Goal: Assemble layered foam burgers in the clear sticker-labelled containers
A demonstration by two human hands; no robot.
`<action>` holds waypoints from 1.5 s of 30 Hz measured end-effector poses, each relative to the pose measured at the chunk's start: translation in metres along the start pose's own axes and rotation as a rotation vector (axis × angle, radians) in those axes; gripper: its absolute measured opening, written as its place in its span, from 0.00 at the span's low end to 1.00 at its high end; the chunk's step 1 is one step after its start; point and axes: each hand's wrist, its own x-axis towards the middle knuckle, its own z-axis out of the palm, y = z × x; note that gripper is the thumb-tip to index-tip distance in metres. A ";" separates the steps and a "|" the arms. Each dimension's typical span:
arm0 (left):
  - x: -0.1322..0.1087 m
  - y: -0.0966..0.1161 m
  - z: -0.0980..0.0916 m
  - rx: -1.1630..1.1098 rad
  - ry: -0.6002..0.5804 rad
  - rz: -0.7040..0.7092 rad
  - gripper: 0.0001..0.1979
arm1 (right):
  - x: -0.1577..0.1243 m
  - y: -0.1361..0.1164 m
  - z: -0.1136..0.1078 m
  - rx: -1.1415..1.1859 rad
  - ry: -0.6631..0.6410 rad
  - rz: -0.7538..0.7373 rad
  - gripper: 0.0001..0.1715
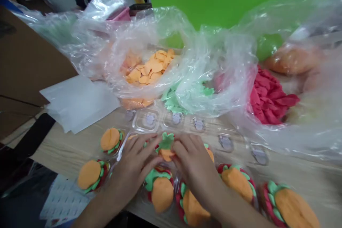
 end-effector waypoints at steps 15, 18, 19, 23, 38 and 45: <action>0.030 -0.003 0.020 -0.040 -0.158 -0.202 0.03 | 0.011 0.006 0.013 -0.056 -0.094 0.249 0.07; 0.032 -0.008 0.023 -0.066 -0.157 -0.154 0.03 | 0.010 0.007 0.010 -0.094 -0.052 0.168 0.08; 0.033 -0.009 0.024 -0.085 -0.156 -0.135 0.03 | 0.009 0.007 0.008 -0.107 -0.036 0.142 0.10; 0.037 -0.014 0.023 -0.022 -0.133 -0.009 0.05 | 0.005 0.011 -0.001 -0.193 -0.018 0.066 0.12; -0.034 -0.011 0.004 0.079 -0.141 0.066 0.07 | -0.050 -0.034 0.026 -0.244 -0.172 -0.074 0.17; -0.036 -0.010 -0.012 -0.228 -0.010 -0.242 0.08 | -0.050 -0.045 0.016 -0.082 -0.240 -0.069 0.12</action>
